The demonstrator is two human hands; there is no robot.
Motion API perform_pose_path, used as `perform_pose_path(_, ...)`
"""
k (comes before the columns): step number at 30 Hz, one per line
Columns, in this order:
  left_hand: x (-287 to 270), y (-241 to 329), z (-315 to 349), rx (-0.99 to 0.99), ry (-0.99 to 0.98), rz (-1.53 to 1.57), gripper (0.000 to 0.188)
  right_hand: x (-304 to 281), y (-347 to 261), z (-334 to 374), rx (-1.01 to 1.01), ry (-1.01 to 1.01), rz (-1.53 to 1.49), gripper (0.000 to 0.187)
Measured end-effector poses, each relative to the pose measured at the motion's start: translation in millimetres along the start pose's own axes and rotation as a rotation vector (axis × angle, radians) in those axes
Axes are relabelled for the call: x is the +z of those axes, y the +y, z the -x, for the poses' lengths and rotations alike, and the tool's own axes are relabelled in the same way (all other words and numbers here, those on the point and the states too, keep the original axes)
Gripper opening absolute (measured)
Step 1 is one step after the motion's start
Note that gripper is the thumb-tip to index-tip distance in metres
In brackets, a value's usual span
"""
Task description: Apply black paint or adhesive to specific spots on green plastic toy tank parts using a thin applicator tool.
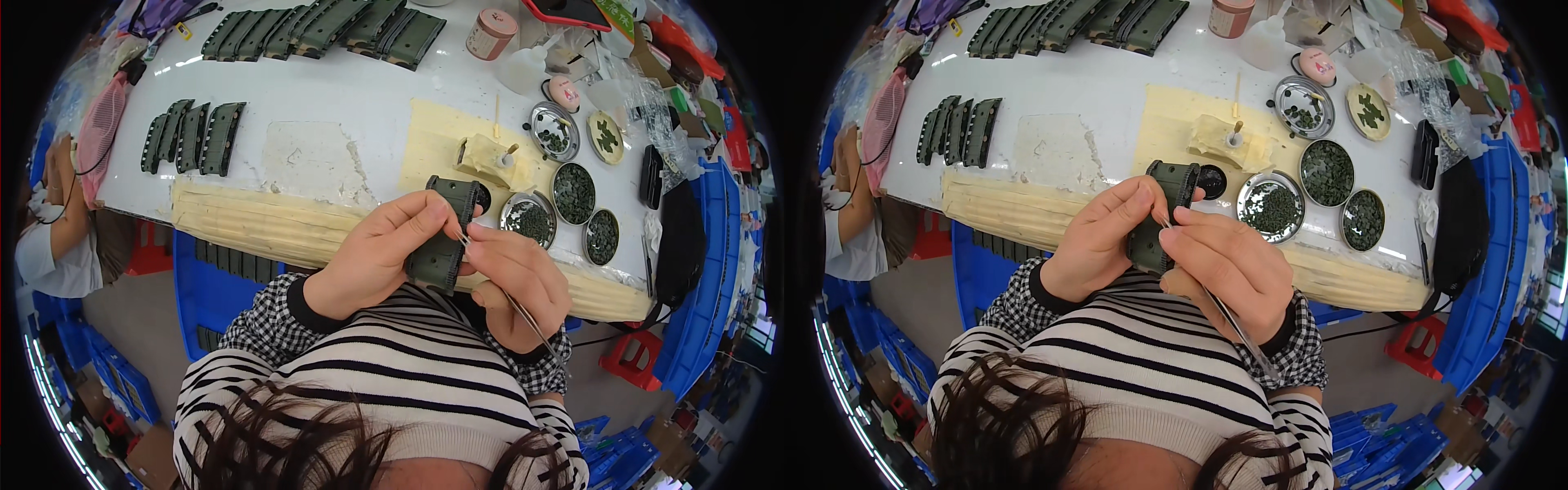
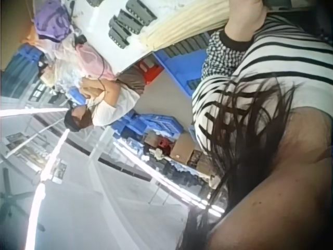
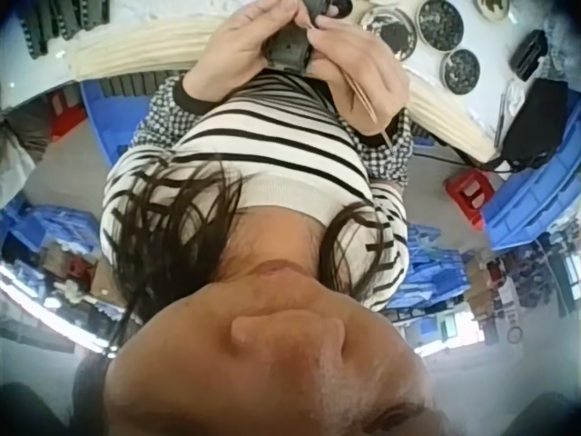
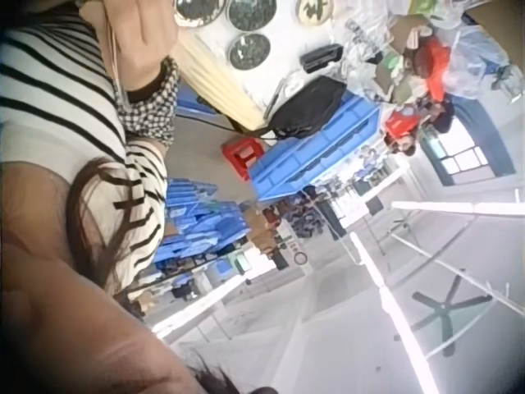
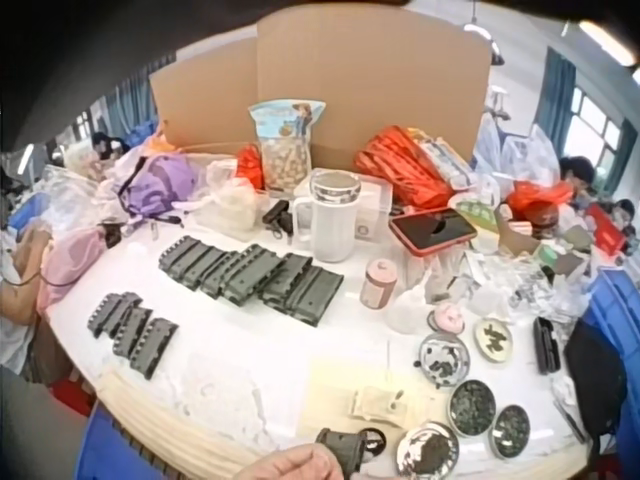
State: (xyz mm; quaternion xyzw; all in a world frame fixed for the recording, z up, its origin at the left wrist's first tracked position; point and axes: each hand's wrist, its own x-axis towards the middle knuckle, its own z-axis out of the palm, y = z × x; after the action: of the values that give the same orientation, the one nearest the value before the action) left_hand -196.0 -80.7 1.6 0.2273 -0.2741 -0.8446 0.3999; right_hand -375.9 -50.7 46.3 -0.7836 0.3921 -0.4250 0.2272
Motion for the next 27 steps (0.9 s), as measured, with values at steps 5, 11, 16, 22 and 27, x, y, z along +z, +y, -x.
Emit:
perform_pose_path(5,0.0,-0.8,0.1,-0.003,0.018,-0.040,0.031,1.7,4.8,-3.8,-0.117,-0.011,0.088,0.039)
perform_pose_path(11,-1.6,-2.6,0.9,-0.009,0.041,-0.038,0.032,3.4,7.1,-7.0,-0.159,-0.008,0.122,0.040)
perform_pose_path(16,-1.2,-2.9,1.7,-0.007,0.050,-0.021,0.032,2.1,4.2,-5.9,-0.122,-0.045,0.098,0.030)
perform_pose_path(22,-3.6,-5.5,2.6,-0.025,0.060,-0.044,0.032,4.3,6.3,-7.3,-0.163,-0.004,0.130,0.039)
perform_pose_path(27,-2.7,-5.9,2.6,-0.030,0.043,-0.017,0.032,4.9,5.2,-4.7,-0.074,0.019,0.040,0.031)
